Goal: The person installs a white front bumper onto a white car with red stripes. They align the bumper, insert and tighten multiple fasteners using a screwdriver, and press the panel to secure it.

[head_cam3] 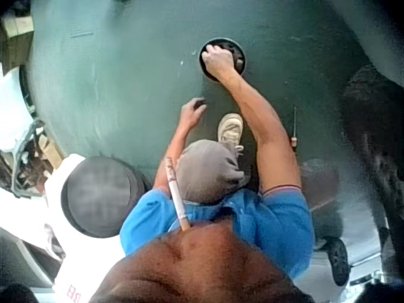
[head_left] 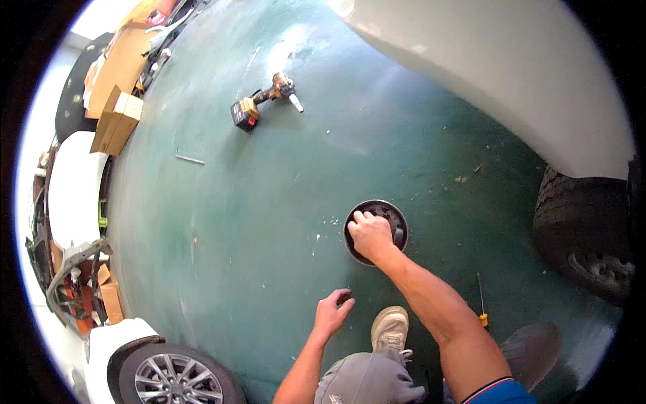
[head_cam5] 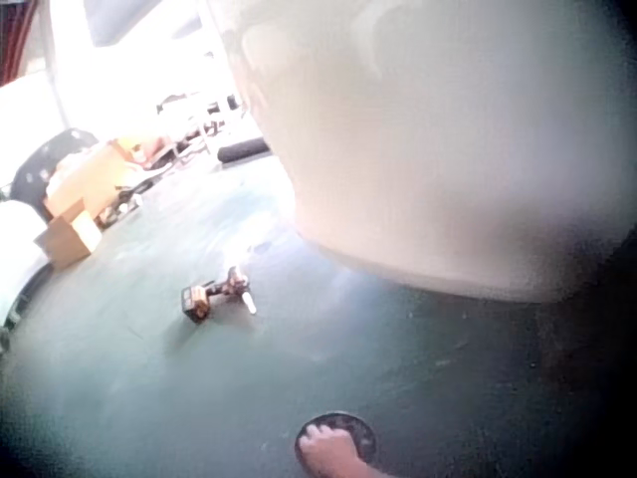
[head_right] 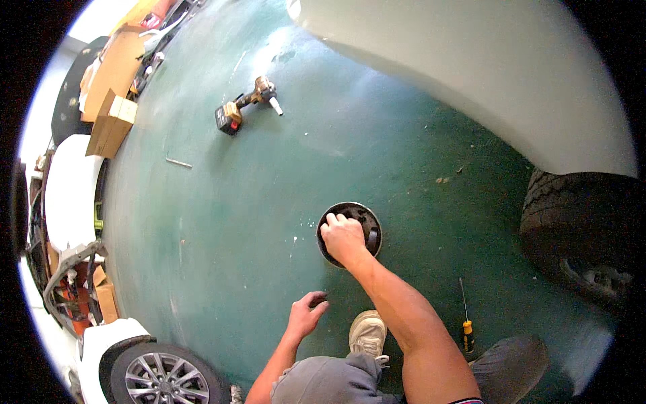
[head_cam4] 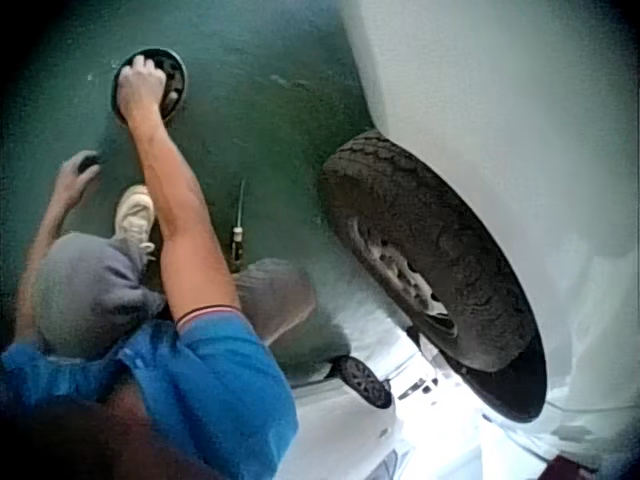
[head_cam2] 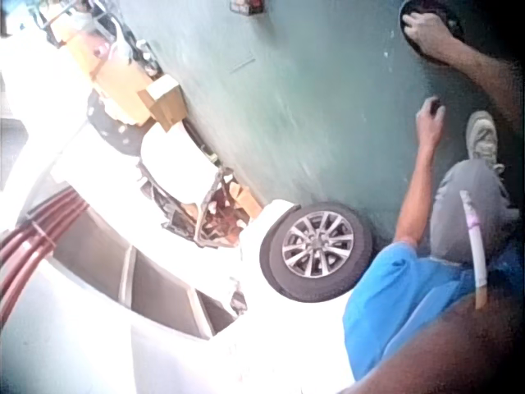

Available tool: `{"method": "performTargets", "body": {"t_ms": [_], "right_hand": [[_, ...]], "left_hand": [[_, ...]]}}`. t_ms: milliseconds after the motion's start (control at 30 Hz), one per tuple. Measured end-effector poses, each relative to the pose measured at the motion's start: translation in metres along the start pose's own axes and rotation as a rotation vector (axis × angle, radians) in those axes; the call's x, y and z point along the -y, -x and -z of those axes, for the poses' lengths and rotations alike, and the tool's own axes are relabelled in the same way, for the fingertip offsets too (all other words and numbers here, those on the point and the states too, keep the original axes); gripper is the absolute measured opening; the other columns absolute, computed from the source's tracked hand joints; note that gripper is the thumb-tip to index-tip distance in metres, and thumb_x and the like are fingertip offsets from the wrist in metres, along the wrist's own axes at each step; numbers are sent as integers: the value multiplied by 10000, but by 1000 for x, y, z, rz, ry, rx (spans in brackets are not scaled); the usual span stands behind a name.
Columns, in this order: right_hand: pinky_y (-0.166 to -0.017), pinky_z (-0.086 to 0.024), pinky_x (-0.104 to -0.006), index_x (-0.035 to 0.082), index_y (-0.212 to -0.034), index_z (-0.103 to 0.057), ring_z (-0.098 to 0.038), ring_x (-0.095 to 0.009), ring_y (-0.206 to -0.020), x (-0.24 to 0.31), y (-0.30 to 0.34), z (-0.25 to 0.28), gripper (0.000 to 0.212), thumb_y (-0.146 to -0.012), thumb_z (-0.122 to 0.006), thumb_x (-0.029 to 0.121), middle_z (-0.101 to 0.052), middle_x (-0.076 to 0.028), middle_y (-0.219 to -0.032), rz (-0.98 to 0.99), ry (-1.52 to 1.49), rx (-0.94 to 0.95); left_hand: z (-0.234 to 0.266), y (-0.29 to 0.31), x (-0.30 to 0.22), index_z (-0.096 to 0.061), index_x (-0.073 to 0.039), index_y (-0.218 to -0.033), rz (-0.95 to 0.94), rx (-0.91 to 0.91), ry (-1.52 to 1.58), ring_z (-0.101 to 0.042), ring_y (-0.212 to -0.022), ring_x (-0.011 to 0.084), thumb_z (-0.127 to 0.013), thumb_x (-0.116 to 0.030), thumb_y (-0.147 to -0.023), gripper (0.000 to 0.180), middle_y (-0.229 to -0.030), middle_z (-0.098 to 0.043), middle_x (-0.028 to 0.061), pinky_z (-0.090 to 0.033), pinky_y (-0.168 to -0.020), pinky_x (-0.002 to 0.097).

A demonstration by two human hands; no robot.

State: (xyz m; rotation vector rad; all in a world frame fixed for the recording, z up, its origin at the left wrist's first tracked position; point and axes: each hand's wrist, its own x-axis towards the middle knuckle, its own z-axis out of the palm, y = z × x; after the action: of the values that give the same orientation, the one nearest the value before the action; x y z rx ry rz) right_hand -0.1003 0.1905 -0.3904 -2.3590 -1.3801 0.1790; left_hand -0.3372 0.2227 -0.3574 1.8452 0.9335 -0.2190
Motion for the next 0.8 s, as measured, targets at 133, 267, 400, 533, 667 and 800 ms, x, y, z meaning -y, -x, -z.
{"method": "performTargets", "body": {"t_ms": [133, 267, 400, 533, 667, 800], "right_hand": [[-682, -550, -401, 56, -869, -663, -672, -287, -785, 6, 14, 49, 96, -798, -630, 110, -656, -101, -861, -110, -487, -170], [-694, -559, -321, 29, -981, -680, -693, -191, -802, 6, 42, 139, 208, -784, -734, 70, -709, -96, -897, -274, -1110, -167], [-772, -572, -280, 13, -1007, -662, -681, -138, -873, -4, 63, 193, 238, -783, -716, -46, -693, -87, -943, -235, -1206, -134], [-762, -570, -286, 27, -1024, -668, -680, -153, -888, -14, 83, 228, 257, -780, -731, -23, -684, -90, -994, -71, -1125, -336], [-759, -564, -306, 45, -1030, -681, -684, -176, -876, -27, 99, 273, 277, -766, -757, 8, -685, -89, -1000, 38, -1011, -437], [-750, -561, -307, 41, -1036, -682, -683, -171, -865, -39, 124, 321, 273, -775, -761, 28, -692, -90, -988, 141, -1024, -563]], "left_hand": [[22, -6, -44, -654, 21, -1134, 29, -134, 405, -661, -951, 162, -715, -105, -867, 302, -1022, -708, 82, -529, -885, 309], [45, -16, -133, -621, 14, -1197, -206, -123, 626, -659, -959, 162, -720, 1, -840, 371, -1049, -696, 89, -536, -868, 297], [40, -18, -214, -639, 20, -1171, -412, 19, 597, -649, -937, 145, -721, 17, -829, 352, -1015, -692, 73, -531, -835, 282], [34, -8, -260, -694, 28, -1033, -543, 36, 300, -616, -852, 118, -708, 31, -822, 211, -923, -674, 45, -499, -748, 254], [26, 10, -287, -694, 32, -960, -686, -42, 231, -640, -822, 125, -713, 35, -826, 135, -902, -691, 86, -514, -721, 251], [5, 37, -343, -685, 31, -909, -898, -31, 319, -642, -820, 157, -690, 81, -819, 103, -899, -691, 104, -516, -713, 272]]}}
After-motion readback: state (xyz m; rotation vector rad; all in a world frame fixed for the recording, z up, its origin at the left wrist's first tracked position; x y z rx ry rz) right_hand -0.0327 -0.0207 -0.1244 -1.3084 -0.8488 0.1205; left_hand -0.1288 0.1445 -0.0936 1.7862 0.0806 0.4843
